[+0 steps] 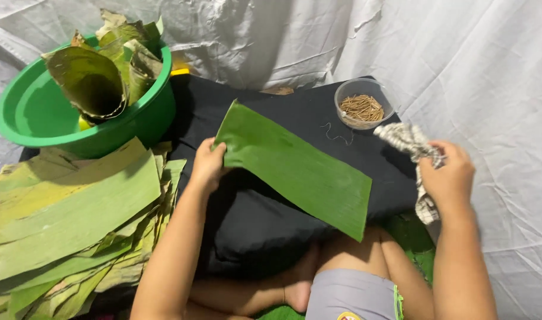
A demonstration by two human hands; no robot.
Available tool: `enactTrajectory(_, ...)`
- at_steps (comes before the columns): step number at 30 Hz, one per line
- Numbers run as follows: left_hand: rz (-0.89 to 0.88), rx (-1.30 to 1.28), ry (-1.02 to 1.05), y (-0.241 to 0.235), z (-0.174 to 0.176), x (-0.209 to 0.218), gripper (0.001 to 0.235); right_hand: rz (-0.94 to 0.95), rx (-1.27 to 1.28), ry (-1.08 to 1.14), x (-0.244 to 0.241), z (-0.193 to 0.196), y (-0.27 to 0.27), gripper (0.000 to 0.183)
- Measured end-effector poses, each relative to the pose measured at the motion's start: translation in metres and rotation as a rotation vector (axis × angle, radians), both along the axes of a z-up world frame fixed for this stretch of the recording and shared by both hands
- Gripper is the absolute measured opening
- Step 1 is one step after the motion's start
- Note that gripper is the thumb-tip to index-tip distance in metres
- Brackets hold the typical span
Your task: Cleaning banana leaves with a cloth and folding them into cone shapes
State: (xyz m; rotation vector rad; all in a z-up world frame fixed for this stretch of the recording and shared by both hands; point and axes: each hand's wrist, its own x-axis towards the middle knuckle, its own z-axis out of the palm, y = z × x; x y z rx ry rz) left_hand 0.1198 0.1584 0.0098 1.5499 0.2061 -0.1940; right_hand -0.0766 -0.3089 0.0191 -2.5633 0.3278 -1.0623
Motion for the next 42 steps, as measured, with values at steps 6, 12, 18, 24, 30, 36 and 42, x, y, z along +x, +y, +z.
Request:
enactTrajectory(6,0.108,0.364,-0.395,0.019,-0.061,-0.106,0.033,0.274,0.211,-0.138,-0.007,0.059,0.098,0.042)
enactTrajectory(12,-0.432,1.003,-0.164,0.024,0.018,-0.174,0.021,0.592,0.404,-0.105,0.025,-0.004,0.261,0.065)
enactTrajectory(18,-0.334,1.502,-0.527,0.038,0.005,-0.159,0.032,0.559,-0.218,0.114,0.041,-0.068,0.353,0.044)
enactTrajectory(24,-0.433,1.408,-0.366,0.041,0.007,-0.16,0.034,0.684,-0.168,0.338,0.049,-0.05,0.327,0.042)
enactTrajectory(30,-0.613,1.518,-0.175,0.039,0.008,-0.15,0.062,0.342,-0.317,0.333,0.085,-0.073,0.223,0.044)
enactTrajectory(36,-0.705,1.541,-0.101,0.044,0.007,-0.144,0.068,-0.056,-0.38,0.39,0.048,-0.074,0.11,0.037)
enactTrajectory(42,-0.739,1.583,-0.14,0.043,0.008,-0.144,0.071,-0.329,-0.015,0.245,0.069,-0.062,0.116,0.035)
